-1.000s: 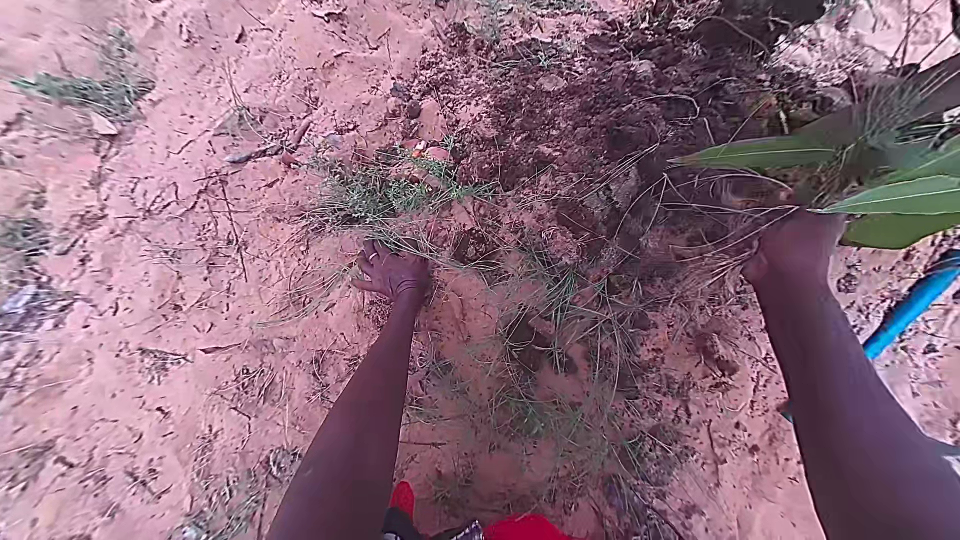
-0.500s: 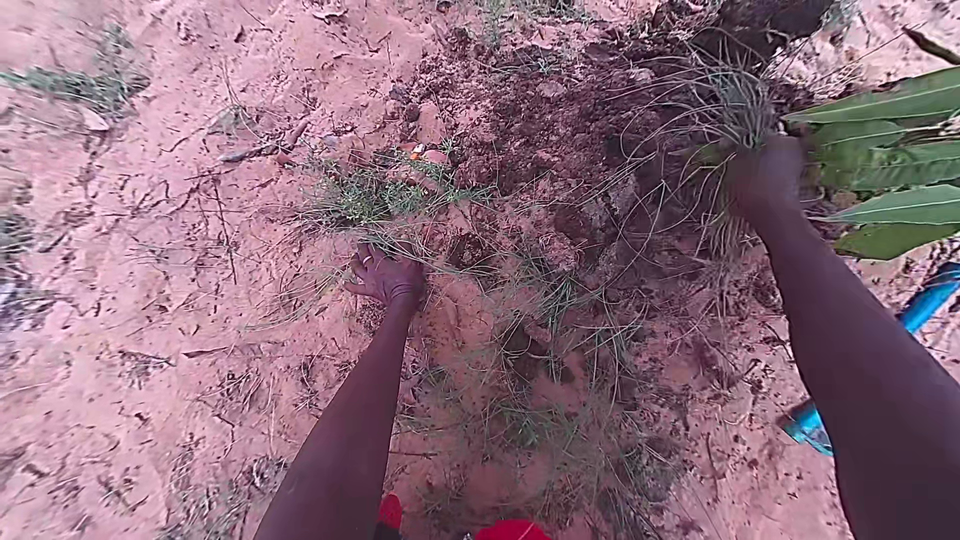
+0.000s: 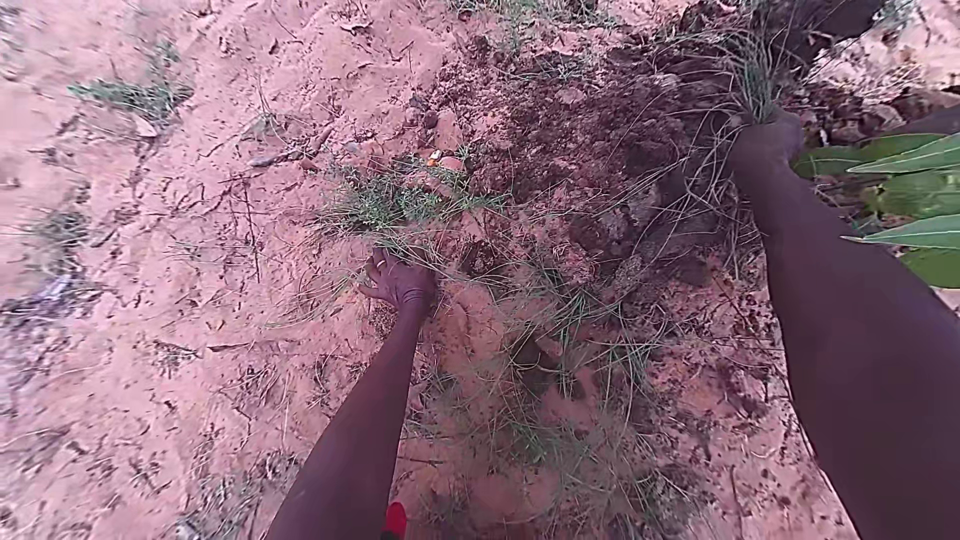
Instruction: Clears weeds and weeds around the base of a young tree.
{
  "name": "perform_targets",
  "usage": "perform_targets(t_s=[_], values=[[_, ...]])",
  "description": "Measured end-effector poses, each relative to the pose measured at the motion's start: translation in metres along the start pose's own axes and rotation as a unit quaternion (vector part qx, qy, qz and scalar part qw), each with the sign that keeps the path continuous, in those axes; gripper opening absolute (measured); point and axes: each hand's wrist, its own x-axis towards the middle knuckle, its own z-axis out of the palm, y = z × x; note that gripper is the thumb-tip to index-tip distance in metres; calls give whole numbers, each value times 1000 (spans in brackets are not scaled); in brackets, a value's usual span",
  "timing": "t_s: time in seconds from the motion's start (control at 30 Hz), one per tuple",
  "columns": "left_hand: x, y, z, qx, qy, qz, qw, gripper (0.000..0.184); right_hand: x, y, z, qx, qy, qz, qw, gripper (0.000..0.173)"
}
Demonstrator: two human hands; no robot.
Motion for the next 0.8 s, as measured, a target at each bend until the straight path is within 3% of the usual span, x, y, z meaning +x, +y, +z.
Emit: perform_targets(t_s=[0.17, 0.27, 0.33, 0.4, 0.5, 0.6, 0.67, 0.8], values=[[-1, 1, 3, 14, 8, 7, 1000, 70, -52, 32, -21, 125, 57, -21, 990, 38], [-1, 2, 1, 11, 6, 6, 1000, 70, -118, 37, -54, 69, 40, 19, 997, 58], [0, 0, 2, 15, 4, 4, 1000, 71, -132, 42, -62, 34, 34, -23, 999, 67], [-2, 0, 2, 12, 4, 7, 1000, 70, -118, 37, -58, 42, 6, -89, 995, 68], [-2, 1, 1, -2, 7, 7, 1000, 70, -84, 2, -35, -26, -76, -194, 978, 39], [0, 1, 1, -4, 9, 5, 1000, 69, -55, -16, -9, -137, -141, -250, 948, 32], [0, 1, 2, 0, 4, 5, 1000, 71, -50, -18, -7, -117, -158, -243, 950, 32], [1, -1, 4, 1, 5, 8, 1000, 72, -52, 9, -13, 101, -151, -134, 974, 34]])
